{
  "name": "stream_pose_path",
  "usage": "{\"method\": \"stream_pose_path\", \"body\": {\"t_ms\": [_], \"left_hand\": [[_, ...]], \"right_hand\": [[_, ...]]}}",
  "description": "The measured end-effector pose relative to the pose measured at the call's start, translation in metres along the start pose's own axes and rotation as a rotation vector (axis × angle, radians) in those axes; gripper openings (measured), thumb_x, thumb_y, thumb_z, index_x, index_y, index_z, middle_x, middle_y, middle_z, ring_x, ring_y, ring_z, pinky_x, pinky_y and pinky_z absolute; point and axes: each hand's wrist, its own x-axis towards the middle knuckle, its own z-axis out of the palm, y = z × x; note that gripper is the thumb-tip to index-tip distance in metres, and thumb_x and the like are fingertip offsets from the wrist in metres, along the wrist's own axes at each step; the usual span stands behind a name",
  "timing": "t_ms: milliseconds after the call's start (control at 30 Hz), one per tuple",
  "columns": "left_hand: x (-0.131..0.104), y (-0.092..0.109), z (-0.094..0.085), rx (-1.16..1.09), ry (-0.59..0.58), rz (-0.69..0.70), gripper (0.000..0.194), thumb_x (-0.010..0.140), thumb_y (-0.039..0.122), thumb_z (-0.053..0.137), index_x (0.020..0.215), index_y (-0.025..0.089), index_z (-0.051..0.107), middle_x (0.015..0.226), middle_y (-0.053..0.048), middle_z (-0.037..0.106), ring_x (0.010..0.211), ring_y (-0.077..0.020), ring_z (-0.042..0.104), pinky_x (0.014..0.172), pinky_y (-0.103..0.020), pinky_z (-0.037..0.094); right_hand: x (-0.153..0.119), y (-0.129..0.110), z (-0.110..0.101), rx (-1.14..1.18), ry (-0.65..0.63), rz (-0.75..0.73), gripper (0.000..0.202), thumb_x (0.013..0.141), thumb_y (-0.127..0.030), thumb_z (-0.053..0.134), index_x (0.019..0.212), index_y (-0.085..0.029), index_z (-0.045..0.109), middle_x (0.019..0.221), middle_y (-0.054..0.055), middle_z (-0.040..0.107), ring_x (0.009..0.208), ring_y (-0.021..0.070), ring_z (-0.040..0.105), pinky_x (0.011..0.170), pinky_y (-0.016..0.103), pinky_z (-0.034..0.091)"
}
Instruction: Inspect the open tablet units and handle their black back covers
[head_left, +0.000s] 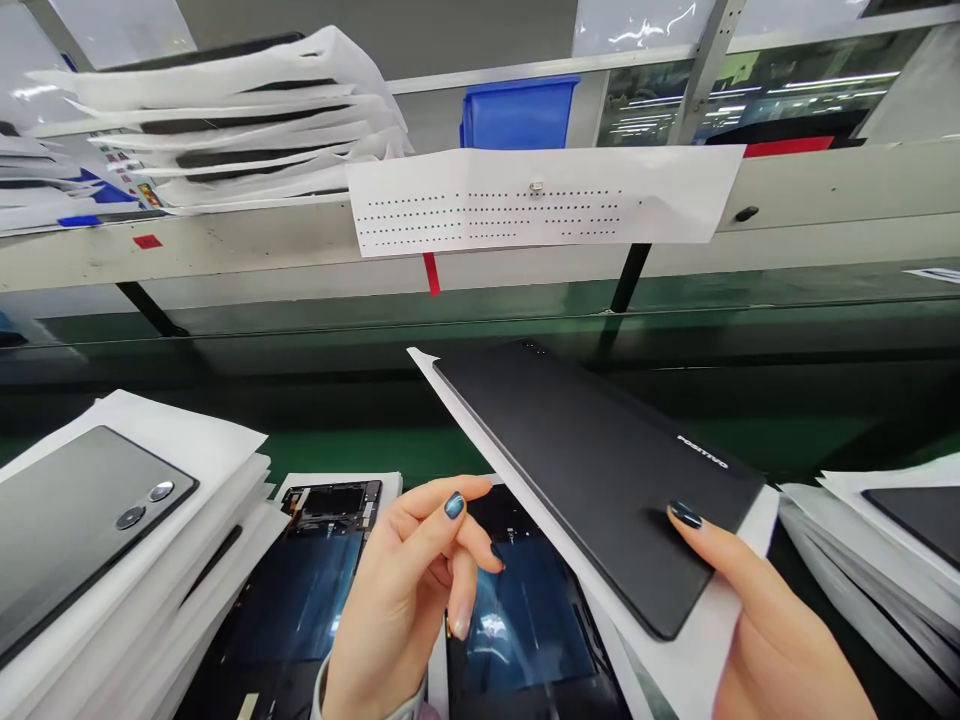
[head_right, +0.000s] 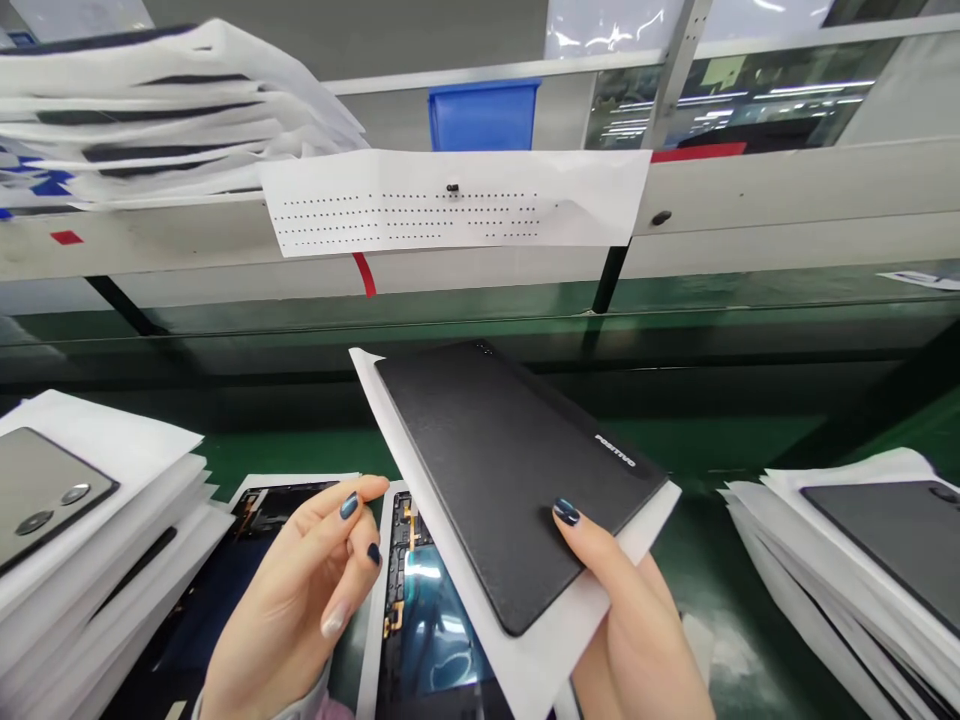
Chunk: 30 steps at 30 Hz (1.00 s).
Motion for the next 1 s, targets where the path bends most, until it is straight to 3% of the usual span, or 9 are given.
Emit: {"method": "stream_pose_path", "body": {"t_ms": [133,267,533,700,1000], "left_hand": [[0.002,-0.003,0.000,-0.024,0.018,-0.025,0.013,0.085,0.032,0.081,0.092,0.021,0.079,0.068,0.000,0.073,0.036,-0.0008,0.052,0.041,-0.007,0.038],[0.007,-0.011,0.005,0.006,0.044,-0.091,0.017,0.083,0.033,0.084,0.081,0.018,0.077,0.061,0.000,0.071,0.034,-0.0011,0.051,0.041,-0.008,0.037],[0.003,-0.019,0.026,-0.007,0.014,-0.231,0.022,0.080,0.036,0.087,0.081,0.016,0.078,0.058,-0.003,0.072,0.034,-0.0016,0.050,0.039,-0.007,0.031],[0.003,-0.020,0.026,-0.004,-0.052,-0.284,0.017,0.086,0.034,0.081,0.086,0.018,0.079,0.061,-0.003,0.073,0.035,-0.0022,0.052,0.042,-0.008,0.033],[0.001,-0.021,0.025,-0.013,-0.037,-0.319,0.018,0.085,0.036,0.082,0.085,0.019,0.078,0.058,-0.002,0.072,0.032,-0.0024,0.049,0.038,-0.009,0.028]], "right_hand": [[-0.006,0.001,0.018,0.054,0.043,0.010,0.070,0.053,-0.024,0.085,0.122,-0.027,0.072,0.110,0.005,0.081,0.096,0.0398,0.077,0.083,0.049,0.068],[-0.008,0.004,0.027,0.099,-0.109,-0.065,0.056,0.056,-0.019,0.080,0.111,-0.030,0.075,0.109,0.000,0.081,0.093,0.0327,0.079,0.081,0.041,0.069],[-0.003,0.013,0.022,0.148,-0.187,-0.149,0.059,0.059,-0.014,0.080,0.117,-0.024,0.073,0.113,0.005,0.080,0.108,0.0347,0.074,0.084,0.041,0.067],[-0.008,0.010,0.025,0.205,-0.267,-0.161,0.053,0.063,-0.016,0.079,0.115,-0.026,0.075,0.115,0.004,0.078,0.111,0.0347,0.072,0.091,0.044,0.064],[-0.006,0.008,0.016,0.170,-0.413,-0.109,0.034,0.082,-0.025,0.069,0.114,-0.029,0.077,0.119,0.004,0.077,0.115,0.0330,0.070,0.091,0.047,0.063]]}}
